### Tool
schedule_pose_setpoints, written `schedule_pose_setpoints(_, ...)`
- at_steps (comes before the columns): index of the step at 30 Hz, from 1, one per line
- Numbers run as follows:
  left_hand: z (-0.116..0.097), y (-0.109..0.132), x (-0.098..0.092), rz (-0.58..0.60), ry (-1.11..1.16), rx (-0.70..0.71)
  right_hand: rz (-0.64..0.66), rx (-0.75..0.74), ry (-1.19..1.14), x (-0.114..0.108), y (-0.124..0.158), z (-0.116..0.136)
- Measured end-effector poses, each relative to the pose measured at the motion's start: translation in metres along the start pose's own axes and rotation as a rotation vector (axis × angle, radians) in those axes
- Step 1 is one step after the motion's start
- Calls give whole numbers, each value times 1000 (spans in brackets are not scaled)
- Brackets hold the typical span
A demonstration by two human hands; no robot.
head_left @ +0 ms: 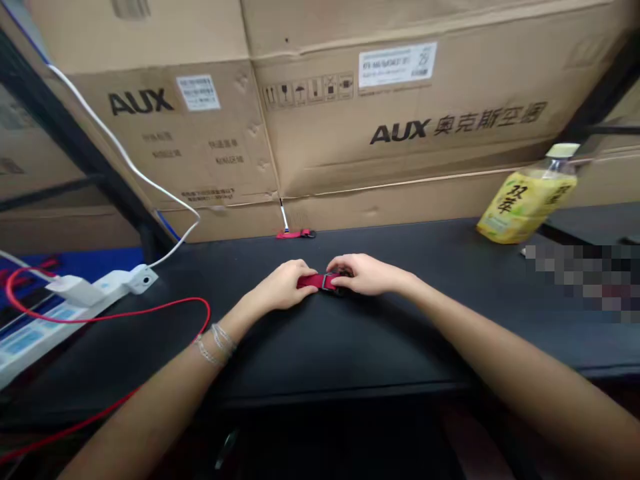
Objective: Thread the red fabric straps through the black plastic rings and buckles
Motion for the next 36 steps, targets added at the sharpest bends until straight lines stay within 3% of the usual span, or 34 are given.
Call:
schedule_pose_setpoints(7,0,2,4,-6,-21,-25,-29,-54,156,2,5,3)
schedule_pose_setpoints(20,1,1,3,32,-3,-1,-100,-37,157,-3,1,-4)
schedule_pose_setpoints(25,-4,0,1,22,-2,-10,-22,-34,136,-3,-1,-6)
schedule_pose_setpoints(36,-1,0,2,0,36,-13,-37,-28,121,3,-3,-8)
Point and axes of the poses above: each hand's wrist, its own y-axis away from the middle knuckle, its own x-axis out of the palm, z = x × y, the point moved 1 cm from there along -y, towards the middle knuckle, and after that the axes turned 4 degrees about x, right-handed, at the moved point
